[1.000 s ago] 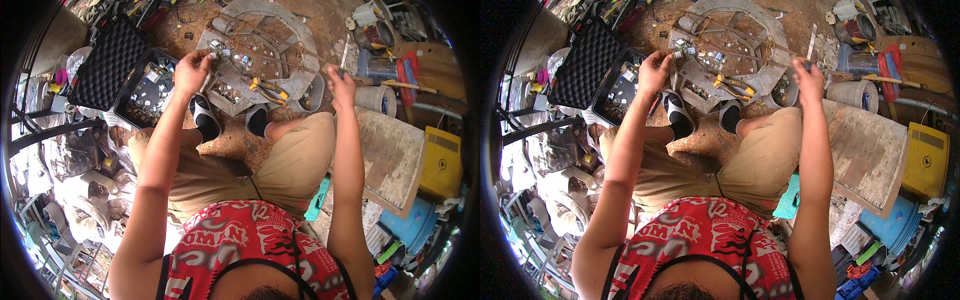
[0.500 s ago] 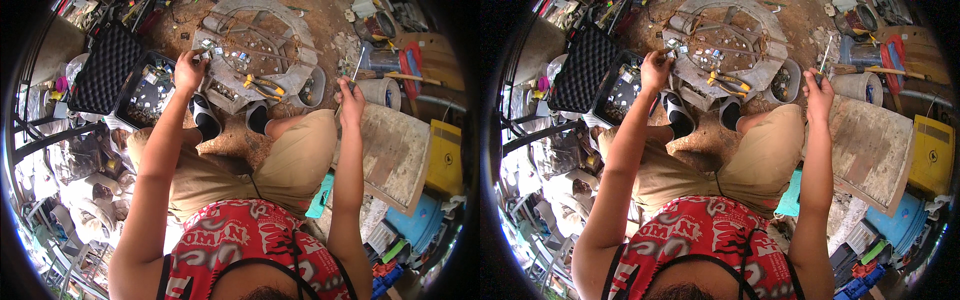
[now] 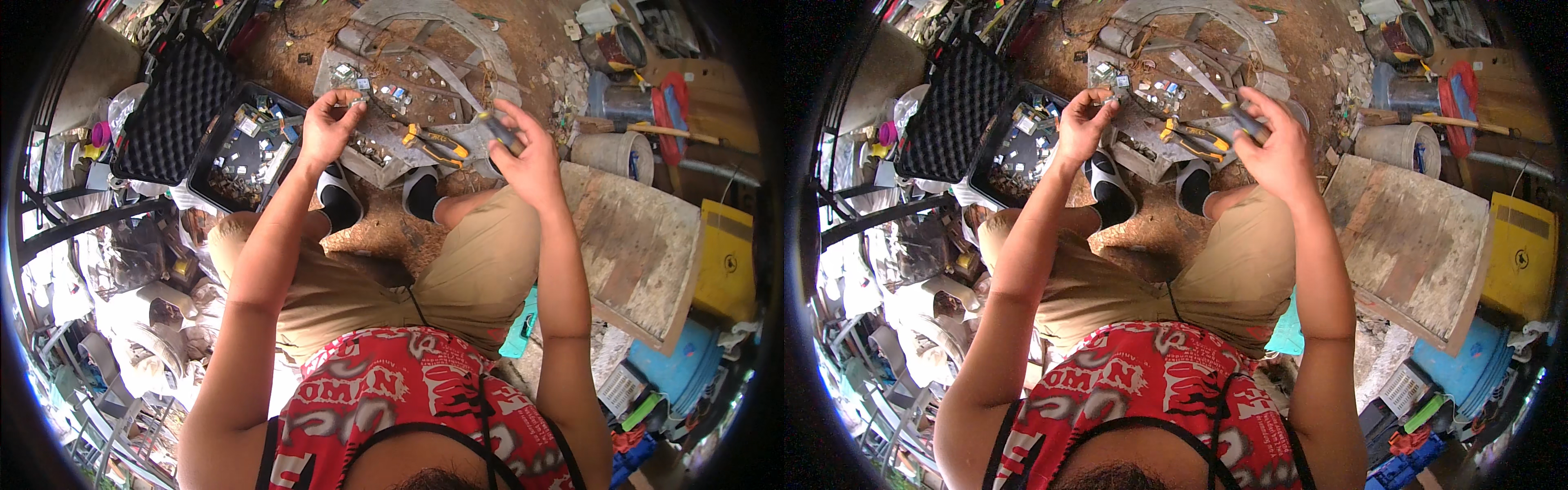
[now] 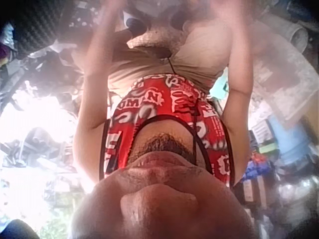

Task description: The person uses a screwdriver and pliers to disassemble a small electronic component while sitting on the ground. They handle the tools and the component, turning them over to reach different parts.

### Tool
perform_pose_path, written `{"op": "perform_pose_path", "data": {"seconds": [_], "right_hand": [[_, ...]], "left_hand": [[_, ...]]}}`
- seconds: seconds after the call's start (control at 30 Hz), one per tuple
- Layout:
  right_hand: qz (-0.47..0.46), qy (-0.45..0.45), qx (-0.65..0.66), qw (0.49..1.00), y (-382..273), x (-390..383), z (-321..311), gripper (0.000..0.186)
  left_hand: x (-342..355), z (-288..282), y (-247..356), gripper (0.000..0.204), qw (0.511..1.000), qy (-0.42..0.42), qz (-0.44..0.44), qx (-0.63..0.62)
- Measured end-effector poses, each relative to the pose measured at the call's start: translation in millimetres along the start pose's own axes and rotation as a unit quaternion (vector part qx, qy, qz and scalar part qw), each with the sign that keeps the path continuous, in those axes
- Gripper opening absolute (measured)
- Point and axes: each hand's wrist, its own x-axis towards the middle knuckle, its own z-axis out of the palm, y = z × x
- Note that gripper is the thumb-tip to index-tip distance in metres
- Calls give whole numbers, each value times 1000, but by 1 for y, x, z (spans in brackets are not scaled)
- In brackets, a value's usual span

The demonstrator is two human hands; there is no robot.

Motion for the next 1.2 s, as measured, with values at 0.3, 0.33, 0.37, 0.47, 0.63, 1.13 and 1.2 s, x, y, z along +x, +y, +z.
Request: {"op": "perform_pose_path", "data": {"seconds": [0.3, 0.33, 0.37, 0.47, 0.63, 1.13, 1.2], "right_hand": [[81, -56, 219, 971, -9, 5, 46, 27], [107, -62, 247, 961, -8, 4, 49, 27], [123, -66, 267, 954, -7, 4, 50, 27], [130, -71, 246, 958, -4, 4, 47, 28], [36, -55, 96, 993, -10, 9, 37, 27], [-101, -46, 181, 977, -45, 44, 79, 48], [-115, -51, 195, 973, -38, 47, 92, 48]], "left_hand": [[-2, -2, 1, 23, 973, -91, -19, -212], [-3, -3, 4, 23, 971, -110, -30, -212], [-5, 1, 8, 21, 991, -71, 7, -112], [-6, 1, 17, 17, 995, -51, -60, -56], [-4, 8, 3, 12, 993, 14, -5, -120], [-10, 1, -3, 14, 920, -5, 131, 368], [-10, 1, -5, 15, 925, -2, 125, 358]]}}
